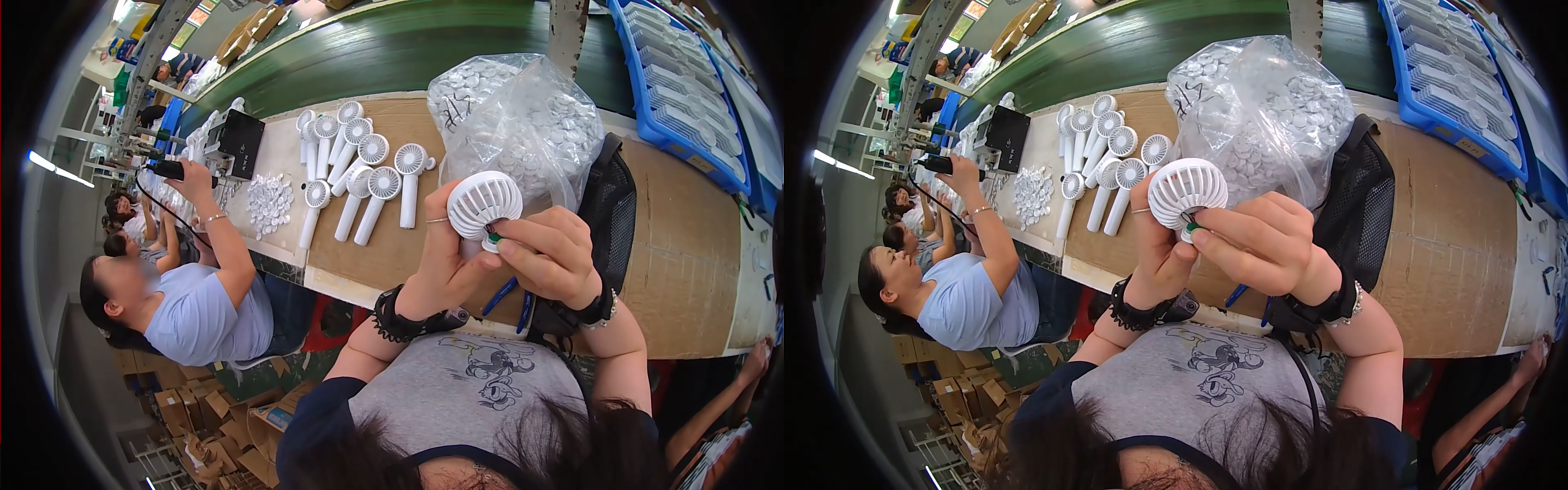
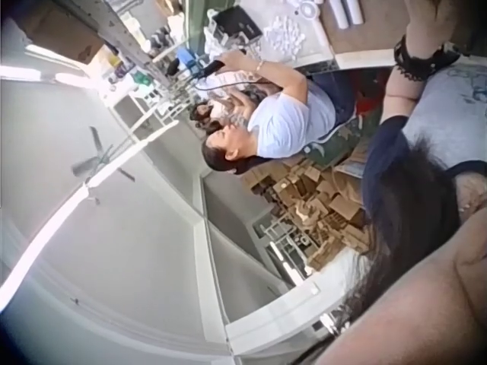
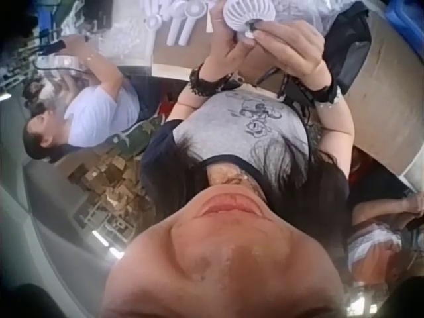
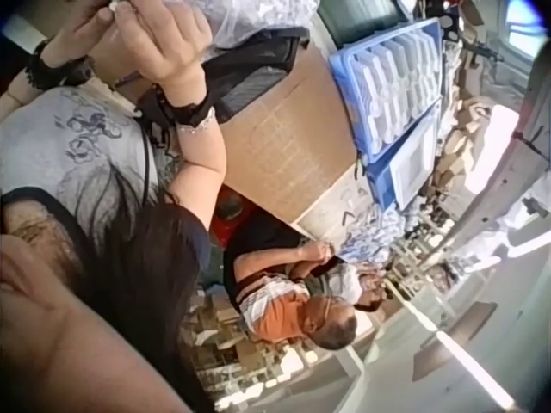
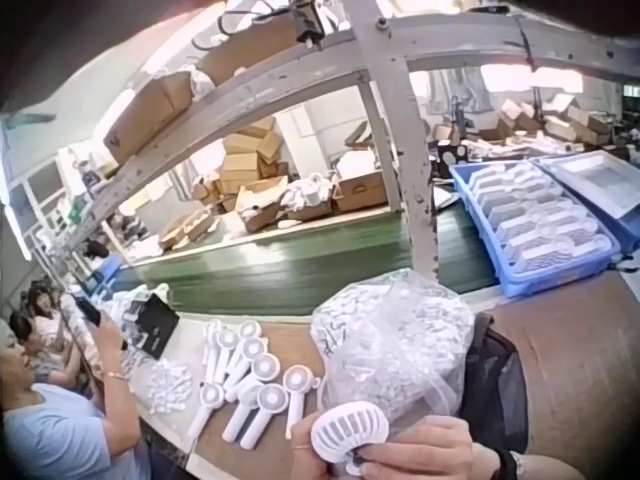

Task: The person picks up a handheld fan, uses shears to trim a wire, and then presses a small circular cover into the back of the fan.

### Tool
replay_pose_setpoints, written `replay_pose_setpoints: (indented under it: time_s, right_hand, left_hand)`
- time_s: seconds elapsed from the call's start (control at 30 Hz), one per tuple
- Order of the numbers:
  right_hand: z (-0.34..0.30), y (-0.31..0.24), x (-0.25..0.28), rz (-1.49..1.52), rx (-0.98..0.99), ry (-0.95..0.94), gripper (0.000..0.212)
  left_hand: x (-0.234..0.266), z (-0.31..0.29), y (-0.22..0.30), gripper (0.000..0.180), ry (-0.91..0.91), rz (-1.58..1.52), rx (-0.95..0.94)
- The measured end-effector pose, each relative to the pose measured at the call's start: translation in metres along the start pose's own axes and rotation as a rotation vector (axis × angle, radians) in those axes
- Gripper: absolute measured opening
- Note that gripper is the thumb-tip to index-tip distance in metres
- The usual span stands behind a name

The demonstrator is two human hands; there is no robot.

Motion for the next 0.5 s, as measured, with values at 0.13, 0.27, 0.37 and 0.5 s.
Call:
replay_pose_setpoints:
  time_s: [0.13,0.27,0.37,0.5]
  right_hand:
    - [-0.0026,-0.0004,-0.0008,-0.005,-0.03,0.058,0.027]
    - [-0.001,-0.003,-0.001,-0.004,-0.157,0.187,0.026]
    - [0.0039,-0.0044,0.0023,0.054,-0.277,0.113,0.024]
    - [0.0038,-0.0004,0.0021,0.165,-0.428,0.146,0.023]
  left_hand:
    - [-0.0004,-0.0005,-0.0022,0.071,-0.015,-0.014,0.019]
    - [-0.0012,-0.0011,-0.0018,0.065,-0.022,-0.012,0.046]
    - [-0.0024,0.0012,-0.0016,0.06,-0.019,-0.022,0.055]
    - [-0.0048,0.0023,0.0026,0.054,-0.019,-0.099,0.097]
Point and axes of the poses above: each hand's wrist, its own z-axis towards the middle knuckle, its own x-axis out of the back of the hand, y = z × x, the point moved 2 cm from there along z, towards the middle knuckle, and after that the axes turned 6 degrees about z, right-handed, at the moved point
